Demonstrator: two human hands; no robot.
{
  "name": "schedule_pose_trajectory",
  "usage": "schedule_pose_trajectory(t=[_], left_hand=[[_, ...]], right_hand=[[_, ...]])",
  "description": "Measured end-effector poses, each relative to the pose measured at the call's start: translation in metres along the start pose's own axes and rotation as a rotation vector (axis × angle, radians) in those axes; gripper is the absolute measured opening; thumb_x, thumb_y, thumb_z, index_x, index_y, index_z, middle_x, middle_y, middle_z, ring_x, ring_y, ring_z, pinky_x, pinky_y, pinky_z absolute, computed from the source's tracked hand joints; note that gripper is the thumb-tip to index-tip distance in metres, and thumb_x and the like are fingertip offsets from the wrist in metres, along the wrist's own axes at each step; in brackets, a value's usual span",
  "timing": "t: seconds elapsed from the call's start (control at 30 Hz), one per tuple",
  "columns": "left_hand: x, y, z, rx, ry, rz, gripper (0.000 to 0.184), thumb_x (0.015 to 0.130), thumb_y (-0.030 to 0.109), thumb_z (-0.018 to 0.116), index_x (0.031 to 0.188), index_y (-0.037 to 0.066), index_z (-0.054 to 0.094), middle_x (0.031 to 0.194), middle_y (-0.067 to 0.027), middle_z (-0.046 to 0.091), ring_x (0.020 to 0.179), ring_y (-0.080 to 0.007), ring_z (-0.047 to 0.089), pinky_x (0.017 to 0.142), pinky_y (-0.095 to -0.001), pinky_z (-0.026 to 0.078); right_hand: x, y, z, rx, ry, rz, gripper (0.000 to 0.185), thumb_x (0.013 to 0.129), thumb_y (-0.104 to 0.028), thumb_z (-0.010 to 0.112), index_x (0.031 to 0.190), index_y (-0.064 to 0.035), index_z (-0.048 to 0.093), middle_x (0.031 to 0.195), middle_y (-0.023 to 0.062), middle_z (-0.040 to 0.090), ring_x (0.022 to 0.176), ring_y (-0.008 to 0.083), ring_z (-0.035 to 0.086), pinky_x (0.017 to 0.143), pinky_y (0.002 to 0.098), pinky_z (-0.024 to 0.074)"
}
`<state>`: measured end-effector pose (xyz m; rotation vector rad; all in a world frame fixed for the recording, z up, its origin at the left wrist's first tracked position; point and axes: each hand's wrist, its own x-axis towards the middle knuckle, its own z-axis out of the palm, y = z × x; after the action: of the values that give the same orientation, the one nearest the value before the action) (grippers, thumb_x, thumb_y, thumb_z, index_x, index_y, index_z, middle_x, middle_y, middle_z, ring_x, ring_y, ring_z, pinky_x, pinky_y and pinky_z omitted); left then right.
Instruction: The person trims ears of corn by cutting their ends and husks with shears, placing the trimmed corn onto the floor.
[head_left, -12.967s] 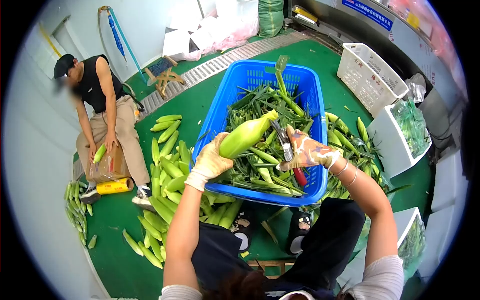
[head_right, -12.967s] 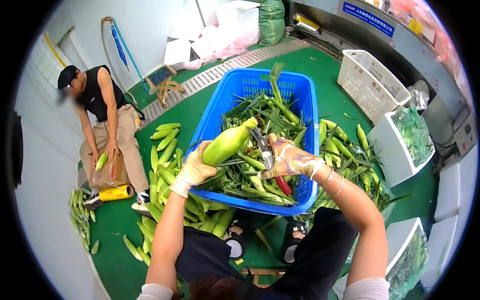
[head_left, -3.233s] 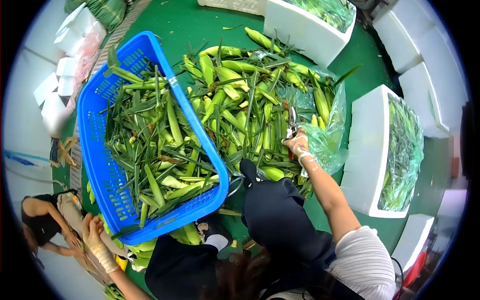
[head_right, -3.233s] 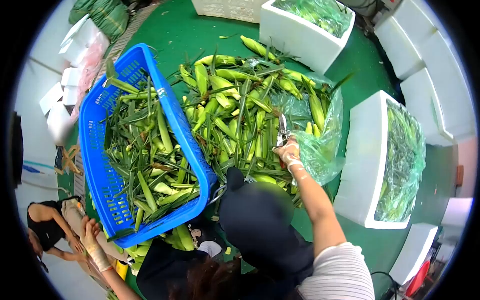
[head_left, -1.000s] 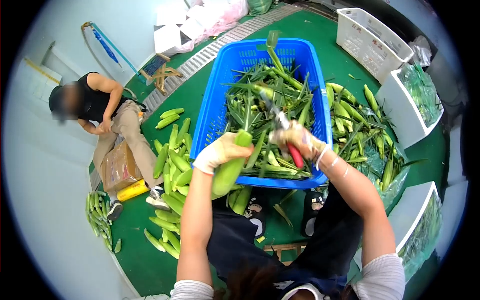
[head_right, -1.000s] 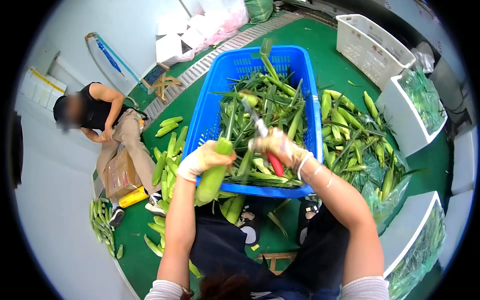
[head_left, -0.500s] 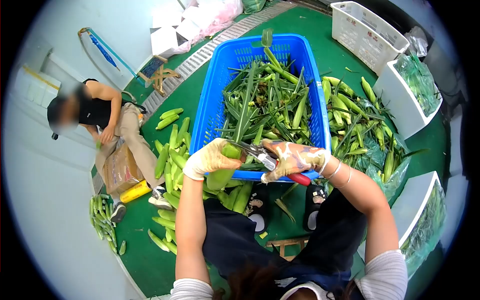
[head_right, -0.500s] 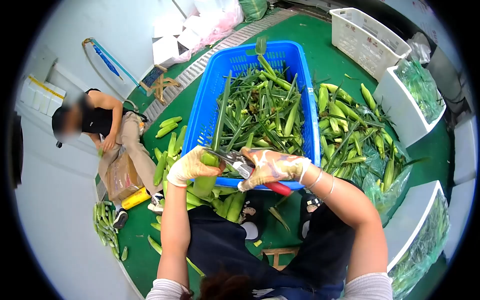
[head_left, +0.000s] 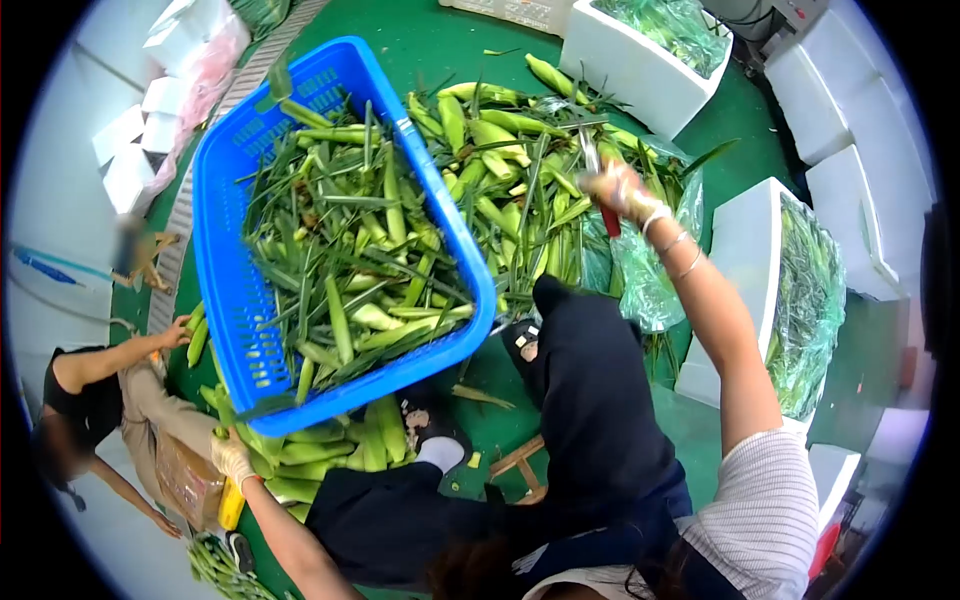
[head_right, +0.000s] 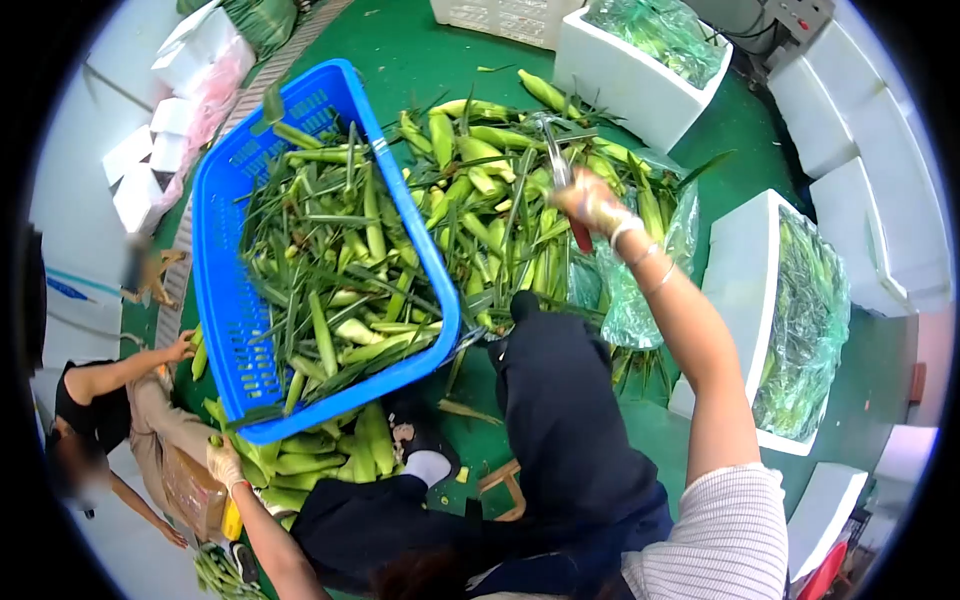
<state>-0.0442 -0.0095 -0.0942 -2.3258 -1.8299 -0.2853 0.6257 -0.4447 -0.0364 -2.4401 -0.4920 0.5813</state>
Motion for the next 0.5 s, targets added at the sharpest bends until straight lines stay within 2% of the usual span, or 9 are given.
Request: schedule_pose_trajectory(t=[0.03,0.07,0.1,0.2,0.23,0.27,0.37,0.47,0.5], left_hand=[[0.002,0.002,0.01,0.157,0.114,0.007,0.039,0.077,0.031,0.069,0.099,0.0,0.061,0.09,-0.0207,0.066,0.08,-0.0419,0.062,0.07,-0.0449,0.05],[0.009,0.018,0.013,0.34,0.16,-0.135,0.041,0.078,0.031,0.069,0.105,0.001,0.06,0.098,-0.0209,0.065,0.088,-0.0385,0.062,0.076,-0.0422,0.05],[0.014,0.039,0.01,0.23,0.255,-0.108,0.042,0.08,0.029,0.068,0.109,0.0,0.059,0.104,-0.0211,0.063,0.093,-0.0366,0.06,0.081,-0.0406,0.048],[0.026,0.114,-0.048,-0.001,0.291,-0.008,0.042,0.084,0.022,0.065,0.117,-0.002,0.055,0.114,-0.0197,0.059,0.104,-0.0307,0.057,0.089,-0.0369,0.045],[0.031,0.131,-0.062,-0.134,0.244,0.056,0.042,0.085,0.017,0.064,0.121,-0.003,0.052,0.119,-0.0182,0.057,0.109,-0.0267,0.055,0.093,-0.0346,0.043],[0.047,0.107,-0.057,-0.442,0.162,0.075,0.04,0.085,0.007,0.063,0.122,-0.004,0.051,0.12,-0.0141,0.057,0.11,-0.0223,0.055,0.093,-0.0319,0.043],[0.042,0.12,-0.081,-0.797,0.397,0.033,0.03,0.089,0.004,0.059,0.118,-0.002,0.055,0.115,-0.0108,0.059,0.106,-0.0188,0.055,0.093,-0.029,0.043],[0.02,0.185,-0.111,-0.837,0.231,0.105,0.027,0.091,0.005,0.056,0.117,-0.002,0.056,0.112,-0.0101,0.061,0.104,-0.0174,0.056,0.092,-0.0281,0.043],[0.017,0.202,-0.114,-0.849,0.18,0.131,0.026,0.091,0.007,0.057,0.116,-0.002,0.057,0.111,-0.0094,0.061,0.103,-0.017,0.056,0.092,-0.0279,0.043]], right_hand=[[0.013,0.043,0.027,-0.044,0.003,-0.001,0.043,0.071,-0.035,0.069,0.099,-0.0039,0.061,0.091,0.0181,0.066,0.082,0.0292,0.064,0.075,0.0376,0.0497],[0.023,0.081,0.058,-0.124,-0.016,0.018,0.043,0.07,-0.032,0.069,0.102,-0.0043,0.061,0.097,0.0195,0.066,0.09,0.0317,0.064,0.079,0.0391,0.0497],[0.021,0.096,0.082,-0.117,-0.085,0.131,0.04,0.072,-0.031,0.066,0.1,-0.0034,0.061,0.1,0.0228,0.065,0.095,0.0331,0.063,0.082,0.04,0.0493],[0.036,0.172,0.191,-0.092,0.113,0.217,0.032,0.077,-0.031,0.063,0.091,-0.0024,0.061,0.089,0.0247,0.065,0.084,0.0427,0.063,0.074,0.0445,0.0518],[0.035,0.17,0.208,-0.043,0.113,0.38,0.042,0.075,-0.038,0.067,0.092,-0.0006,0.061,0.094,0.0267,0.064,0.089,0.0408,0.063,0.078,0.0433,0.0513],[0.02,0.151,0.201,-0.028,0.0,0.384,0.057,0.069,-0.041,0.076,0.1,0.0027,0.057,0.1,0.0255,0.064,0.095,0.0375,0.063,0.083,0.0414,0.0502],[0.024,0.16,0.226,0.177,0.072,0.663,0.079,0.057,-0.035,0.086,0.114,0.0044,0.047,0.104,0.0201,0.064,0.1,0.0336,0.062,0.087,0.0383,0.049],[0.011,0.192,0.212,0.203,0.122,0.486,0.063,0.057,-0.034,0.083,0.1,0.0027,0.057,0.096,0.0185,0.066,0.083,0.0311,0.065,0.077,0.0373,0.0512],[0.009,0.199,0.205,0.33,0.147,0.442,0.05,0.061,-0.032,0.081,0.093,0.0004,0.059,0.088,0.0139,0.065,0.073,0.0255,0.062,0.072,0.0354,0.051]])
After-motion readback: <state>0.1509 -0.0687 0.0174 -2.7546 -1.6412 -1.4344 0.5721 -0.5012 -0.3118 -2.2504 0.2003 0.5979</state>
